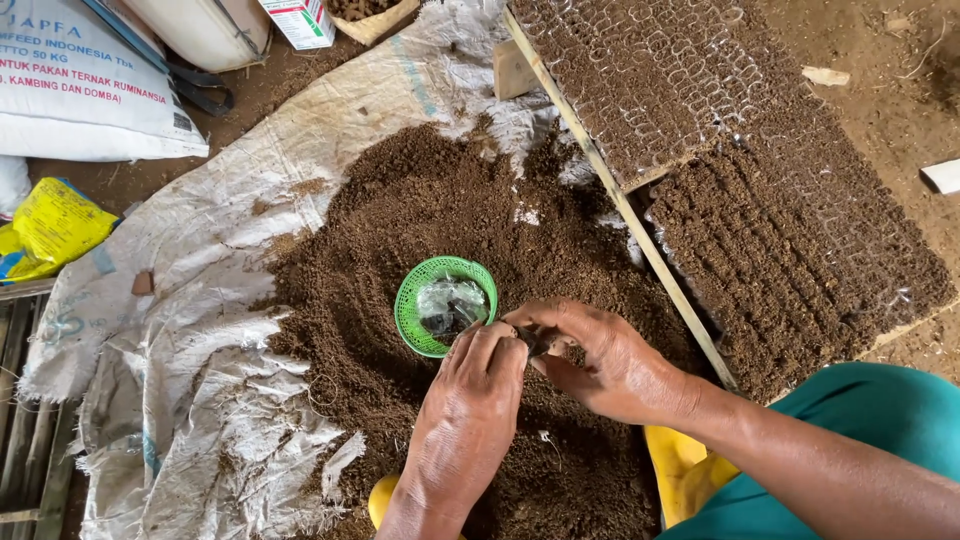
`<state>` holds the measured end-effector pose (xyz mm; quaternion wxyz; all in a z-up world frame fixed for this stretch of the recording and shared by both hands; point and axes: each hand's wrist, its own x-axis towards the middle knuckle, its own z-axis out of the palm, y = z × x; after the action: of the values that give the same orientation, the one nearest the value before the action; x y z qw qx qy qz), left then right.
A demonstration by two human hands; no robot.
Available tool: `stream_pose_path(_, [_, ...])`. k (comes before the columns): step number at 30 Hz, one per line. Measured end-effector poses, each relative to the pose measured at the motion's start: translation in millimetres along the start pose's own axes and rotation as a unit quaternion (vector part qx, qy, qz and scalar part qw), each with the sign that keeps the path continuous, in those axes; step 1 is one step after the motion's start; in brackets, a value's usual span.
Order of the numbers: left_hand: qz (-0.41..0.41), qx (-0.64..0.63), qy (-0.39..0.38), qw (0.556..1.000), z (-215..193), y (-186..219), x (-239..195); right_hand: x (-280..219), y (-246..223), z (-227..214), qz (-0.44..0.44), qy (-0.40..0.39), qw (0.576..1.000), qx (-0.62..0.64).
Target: The person scoops soil from a large pile on a white sack and fills the cells of a wooden seedling tray. They use their hands to pack the soil into the compartments and occasionally reach into a green basket to retrieve small plastic bags containing seeds.
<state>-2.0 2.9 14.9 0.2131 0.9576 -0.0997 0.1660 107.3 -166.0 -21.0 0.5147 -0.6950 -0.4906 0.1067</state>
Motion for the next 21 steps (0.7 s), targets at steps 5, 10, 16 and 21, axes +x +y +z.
stream_pose_path(5, [0.018, 0.012, -0.002, 1.0, -1, 2, -2, 3, 3, -12, -0.051, -0.019, 0.998, -0.04])
stream_pose_path(10, [0.021, 0.019, -0.02, 0.999, -3, 3, -2, 12, -12, -23, -0.018, -0.062, 0.997, -0.031])
stream_pose_path(16, [0.029, -0.003, -0.017, 0.999, -4, 5, -2, 13, -16, -27, -0.027, -0.086, 0.995, -0.047])
stream_pose_path(21, [0.033, -0.016, -0.026, 0.999, -6, 7, 0, 9, -16, -30, -0.024, -0.115, 0.991, -0.063])
